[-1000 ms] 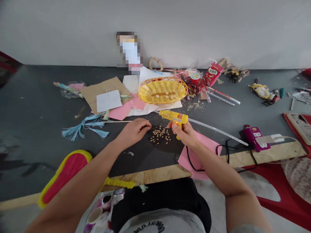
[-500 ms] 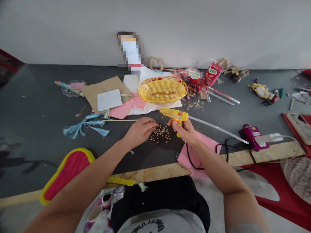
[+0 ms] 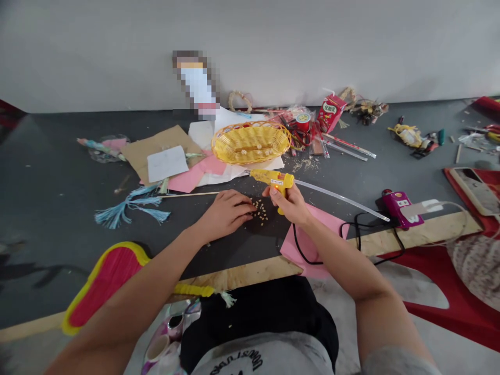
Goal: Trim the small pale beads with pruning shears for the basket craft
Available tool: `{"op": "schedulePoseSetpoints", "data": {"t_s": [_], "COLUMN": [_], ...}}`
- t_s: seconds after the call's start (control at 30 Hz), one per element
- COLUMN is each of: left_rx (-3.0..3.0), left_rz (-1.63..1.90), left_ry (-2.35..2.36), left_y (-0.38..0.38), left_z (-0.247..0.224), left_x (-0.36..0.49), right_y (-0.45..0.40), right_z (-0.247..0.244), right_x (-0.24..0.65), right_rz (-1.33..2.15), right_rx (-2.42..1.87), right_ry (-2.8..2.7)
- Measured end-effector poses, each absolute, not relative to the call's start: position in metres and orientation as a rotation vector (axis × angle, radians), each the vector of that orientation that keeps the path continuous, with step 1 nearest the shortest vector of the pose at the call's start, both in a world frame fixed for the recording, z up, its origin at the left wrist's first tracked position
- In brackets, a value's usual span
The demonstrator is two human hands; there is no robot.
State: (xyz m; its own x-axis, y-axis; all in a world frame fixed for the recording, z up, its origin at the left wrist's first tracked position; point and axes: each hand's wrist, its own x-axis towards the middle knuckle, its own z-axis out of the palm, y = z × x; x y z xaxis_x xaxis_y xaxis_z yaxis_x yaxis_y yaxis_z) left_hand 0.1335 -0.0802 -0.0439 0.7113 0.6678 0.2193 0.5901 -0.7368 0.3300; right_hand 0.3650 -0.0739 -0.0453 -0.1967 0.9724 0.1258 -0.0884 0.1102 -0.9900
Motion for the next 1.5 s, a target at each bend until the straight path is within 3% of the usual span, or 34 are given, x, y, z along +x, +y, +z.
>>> {"op": "schedulePoseSetpoints", "data": {"t_s": [0.67, 1.07, 1.5], "left_rx": [2.656, 1.513, 1.090], "left_rz": [0.568, 1.017, 1.120], "left_ry": [1.052, 1.305, 1.181], "left_y": [-0.088, -0.072, -0.067], "left_z": [-0.045, -0.032, -0.040], "left_x": [0.157, 0.124, 0.125], "right_y": [-0.075, -0.079, -0.083], "right_z": [-0.048, -0.046, -0.041], "right_x": [0.365, 0.366, 0.365], "right_rz": [1.311, 1.332, 1.351], "right_rx": [-1.007, -1.000, -1.007], "right_ry": [-1.345, -1.424, -1.470]}}
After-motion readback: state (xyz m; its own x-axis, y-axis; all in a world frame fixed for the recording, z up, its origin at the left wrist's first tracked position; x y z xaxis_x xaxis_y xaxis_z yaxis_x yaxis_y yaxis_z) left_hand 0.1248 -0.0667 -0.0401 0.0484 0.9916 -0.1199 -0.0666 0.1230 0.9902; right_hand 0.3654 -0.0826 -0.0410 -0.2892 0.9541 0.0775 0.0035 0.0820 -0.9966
